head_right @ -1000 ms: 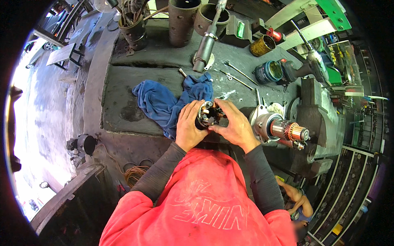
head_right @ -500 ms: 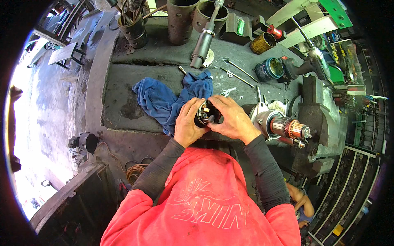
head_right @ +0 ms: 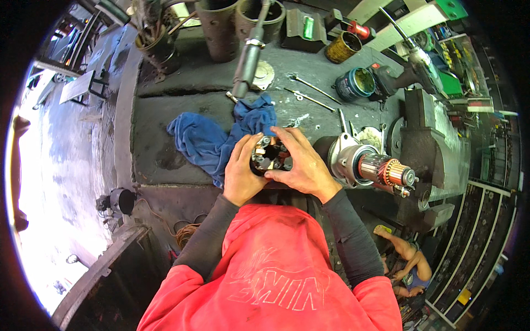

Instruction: The person disassembles a motor, uses a power drill to remove a component, cleans parts with a cloth, and reassembles the motor with small internal pieces.

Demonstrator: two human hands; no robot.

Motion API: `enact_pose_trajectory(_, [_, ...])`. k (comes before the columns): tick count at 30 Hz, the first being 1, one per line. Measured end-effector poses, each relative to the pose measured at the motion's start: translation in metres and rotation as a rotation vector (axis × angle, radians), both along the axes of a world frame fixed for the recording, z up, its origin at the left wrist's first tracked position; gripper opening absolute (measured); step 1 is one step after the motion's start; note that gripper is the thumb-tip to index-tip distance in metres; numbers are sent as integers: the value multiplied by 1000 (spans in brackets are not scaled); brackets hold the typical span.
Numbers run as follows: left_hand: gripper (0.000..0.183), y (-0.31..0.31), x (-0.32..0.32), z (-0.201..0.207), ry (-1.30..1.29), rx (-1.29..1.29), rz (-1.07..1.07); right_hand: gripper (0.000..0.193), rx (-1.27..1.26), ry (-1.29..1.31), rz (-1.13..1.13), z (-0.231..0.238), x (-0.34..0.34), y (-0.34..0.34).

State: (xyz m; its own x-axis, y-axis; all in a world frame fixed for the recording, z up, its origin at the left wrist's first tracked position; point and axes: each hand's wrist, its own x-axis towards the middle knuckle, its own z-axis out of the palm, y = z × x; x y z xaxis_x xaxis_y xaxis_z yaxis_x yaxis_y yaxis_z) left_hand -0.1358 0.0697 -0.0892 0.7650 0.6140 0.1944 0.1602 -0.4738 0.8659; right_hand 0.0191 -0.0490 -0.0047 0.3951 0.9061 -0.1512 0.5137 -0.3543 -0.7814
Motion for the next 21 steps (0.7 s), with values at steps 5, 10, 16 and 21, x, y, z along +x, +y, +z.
enact_pose_trajectory(5, [100,-2,1,25,43,-57,-101,78,113,495,-254,-15,7,-15])
enact_pose_trajectory(10, [100,-3,14,38,107,-34,-118,47,305,855,-500,-48,-5,-25])
enact_pose_trajectory(16, [100,2,19,49,239,100,-231,25,409,724,-442,-76,-4,-27])
enact_pose_trajectory(21, [92,10,22,56,295,144,-263,40,537,884,-359,-85,-9,-32])
